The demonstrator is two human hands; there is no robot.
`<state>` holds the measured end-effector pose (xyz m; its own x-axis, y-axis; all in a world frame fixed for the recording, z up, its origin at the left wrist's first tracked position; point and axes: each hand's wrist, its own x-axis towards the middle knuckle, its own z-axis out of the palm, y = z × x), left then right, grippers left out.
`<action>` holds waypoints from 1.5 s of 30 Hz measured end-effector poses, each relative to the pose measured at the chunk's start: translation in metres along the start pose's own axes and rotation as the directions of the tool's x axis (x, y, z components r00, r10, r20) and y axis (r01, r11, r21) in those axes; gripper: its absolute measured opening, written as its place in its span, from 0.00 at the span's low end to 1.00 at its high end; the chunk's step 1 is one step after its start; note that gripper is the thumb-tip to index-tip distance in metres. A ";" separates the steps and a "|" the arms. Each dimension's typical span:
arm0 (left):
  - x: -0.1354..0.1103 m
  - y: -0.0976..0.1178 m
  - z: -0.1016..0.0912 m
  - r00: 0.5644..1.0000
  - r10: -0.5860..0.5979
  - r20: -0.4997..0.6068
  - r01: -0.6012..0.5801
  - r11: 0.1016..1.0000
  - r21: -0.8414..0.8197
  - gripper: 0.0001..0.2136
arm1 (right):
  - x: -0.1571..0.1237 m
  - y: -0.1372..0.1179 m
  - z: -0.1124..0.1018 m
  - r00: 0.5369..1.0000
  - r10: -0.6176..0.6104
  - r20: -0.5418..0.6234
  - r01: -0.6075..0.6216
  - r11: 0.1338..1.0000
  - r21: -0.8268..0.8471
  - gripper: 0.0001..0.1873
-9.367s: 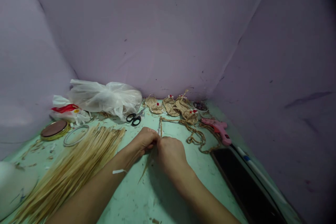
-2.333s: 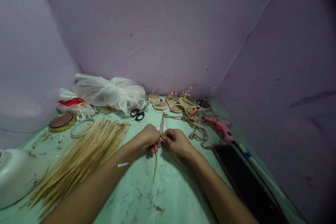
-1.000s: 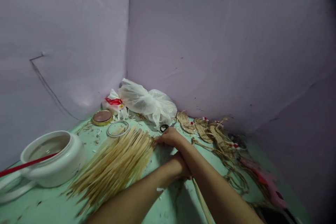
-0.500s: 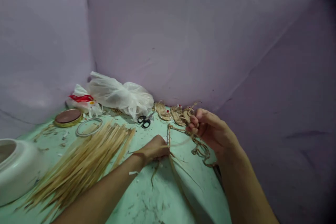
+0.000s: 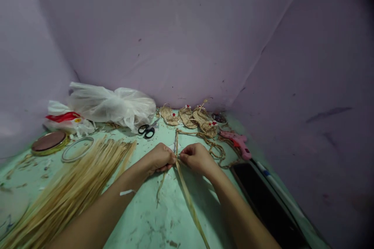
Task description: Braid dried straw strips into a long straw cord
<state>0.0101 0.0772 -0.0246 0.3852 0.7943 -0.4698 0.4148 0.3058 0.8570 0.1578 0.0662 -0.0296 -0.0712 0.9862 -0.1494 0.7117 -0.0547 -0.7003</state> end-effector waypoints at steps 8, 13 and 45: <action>-0.002 0.004 0.002 1.000 -0.021 -0.013 0.021 1.000 0.022 0.08 | -0.002 0.007 0.005 0.992 0.002 0.123 -0.018 0.992 0.126 0.11; 0.001 0.002 0.003 1.000 -0.017 -0.026 0.019 0.998 0.060 0.06 | -0.005 0.000 0.006 0.998 0.047 0.051 -0.048 0.999 0.022 0.09; 0.002 -0.002 -0.005 0.981 0.193 0.030 -0.189 0.977 -0.099 0.08 | -0.012 -0.009 0.005 0.914 0.053 0.402 -0.372 0.502 0.781 0.15</action>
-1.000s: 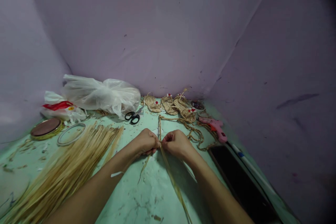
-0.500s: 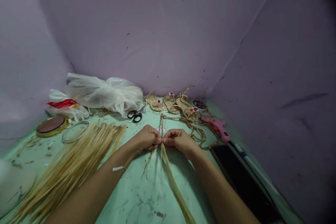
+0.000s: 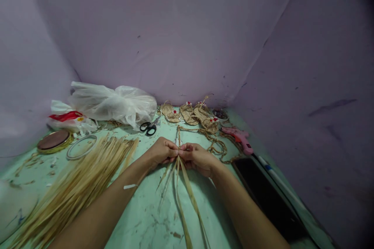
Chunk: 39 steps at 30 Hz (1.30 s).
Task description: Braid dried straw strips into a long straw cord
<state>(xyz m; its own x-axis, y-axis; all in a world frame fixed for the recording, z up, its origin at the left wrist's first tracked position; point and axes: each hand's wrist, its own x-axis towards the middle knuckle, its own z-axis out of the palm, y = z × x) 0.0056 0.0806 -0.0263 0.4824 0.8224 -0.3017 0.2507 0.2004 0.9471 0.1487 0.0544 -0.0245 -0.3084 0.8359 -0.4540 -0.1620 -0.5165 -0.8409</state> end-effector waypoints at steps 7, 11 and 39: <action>0.000 -0.001 -0.001 1.000 0.001 0.007 -0.001 1.000 0.010 0.09 | 0.003 0.001 0.000 0.995 0.014 0.099 -0.012 1.000 -0.023 0.07; 0.001 -0.003 -0.002 1.000 0.020 0.023 -0.020 0.999 0.027 0.11 | 0.005 0.000 0.000 1.000 0.005 -0.003 -0.005 0.995 -0.098 0.08; -0.033 0.031 0.035 0.967 0.090 -0.240 0.098 0.736 0.670 0.04 | 0.009 0.011 0.005 0.991 -0.004 -0.135 0.005 1.000 0.010 0.04</action>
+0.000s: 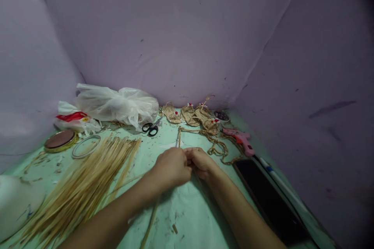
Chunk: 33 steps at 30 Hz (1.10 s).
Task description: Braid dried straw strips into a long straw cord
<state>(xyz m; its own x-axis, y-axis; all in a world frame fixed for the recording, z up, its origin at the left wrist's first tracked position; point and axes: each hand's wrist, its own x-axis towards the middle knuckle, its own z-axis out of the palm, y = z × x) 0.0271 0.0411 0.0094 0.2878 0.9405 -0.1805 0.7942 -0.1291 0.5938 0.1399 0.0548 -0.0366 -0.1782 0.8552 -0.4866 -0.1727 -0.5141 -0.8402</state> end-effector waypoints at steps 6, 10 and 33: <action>0.022 -0.015 -0.019 0.930 -0.261 0.258 0.361 0.782 -0.508 0.07 | -0.002 -0.004 -0.003 0.995 -0.048 0.091 0.044 0.998 0.046 0.02; 0.029 -0.025 -0.004 0.855 -0.124 0.503 0.459 0.631 -0.625 0.07 | -0.002 -0.004 -0.005 0.981 -0.085 0.176 0.089 0.996 -0.013 0.01; 0.024 -0.036 -0.014 0.910 0.008 0.414 0.214 0.847 -0.487 0.08 | -0.002 -0.009 -0.020 0.988 -0.119 0.095 0.139 0.961 -0.238 0.06</action>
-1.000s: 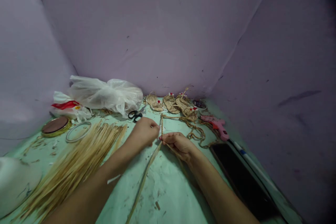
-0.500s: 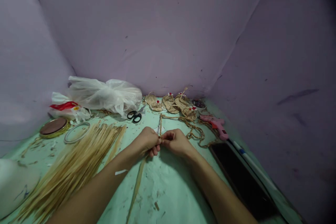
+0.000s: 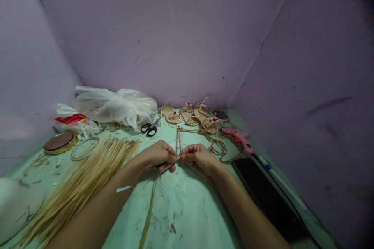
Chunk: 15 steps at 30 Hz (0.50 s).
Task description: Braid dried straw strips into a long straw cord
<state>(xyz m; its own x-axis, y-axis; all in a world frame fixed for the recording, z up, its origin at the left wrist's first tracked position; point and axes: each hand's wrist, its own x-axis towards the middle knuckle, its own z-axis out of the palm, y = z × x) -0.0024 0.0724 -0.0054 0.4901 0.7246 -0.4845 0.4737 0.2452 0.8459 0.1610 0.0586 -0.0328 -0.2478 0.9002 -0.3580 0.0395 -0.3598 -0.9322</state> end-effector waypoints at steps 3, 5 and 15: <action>0.000 -0.001 -0.014 0.991 0.014 -0.135 0.005 0.990 0.138 0.11 | 0.001 0.003 -0.002 0.999 0.039 -0.023 -0.038 0.998 0.040 0.05; -0.002 -0.001 -0.018 0.977 0.047 -0.207 -0.003 0.979 0.205 0.09 | 0.002 0.003 -0.002 0.999 0.048 -0.024 -0.047 0.998 0.038 0.04; -0.017 -0.028 0.014 0.932 0.162 -0.323 0.009 0.883 0.470 0.08 | 0.001 0.000 -0.001 0.999 0.051 -0.008 -0.050 0.997 0.066 0.03</action>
<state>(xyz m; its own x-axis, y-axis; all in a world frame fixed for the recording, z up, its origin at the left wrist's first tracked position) -0.0134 0.0440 -0.0244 0.2973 0.9235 -0.2422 0.7663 -0.0795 0.6376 0.1622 0.0595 -0.0329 -0.2373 0.8827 -0.4055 -0.0120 -0.4201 -0.9074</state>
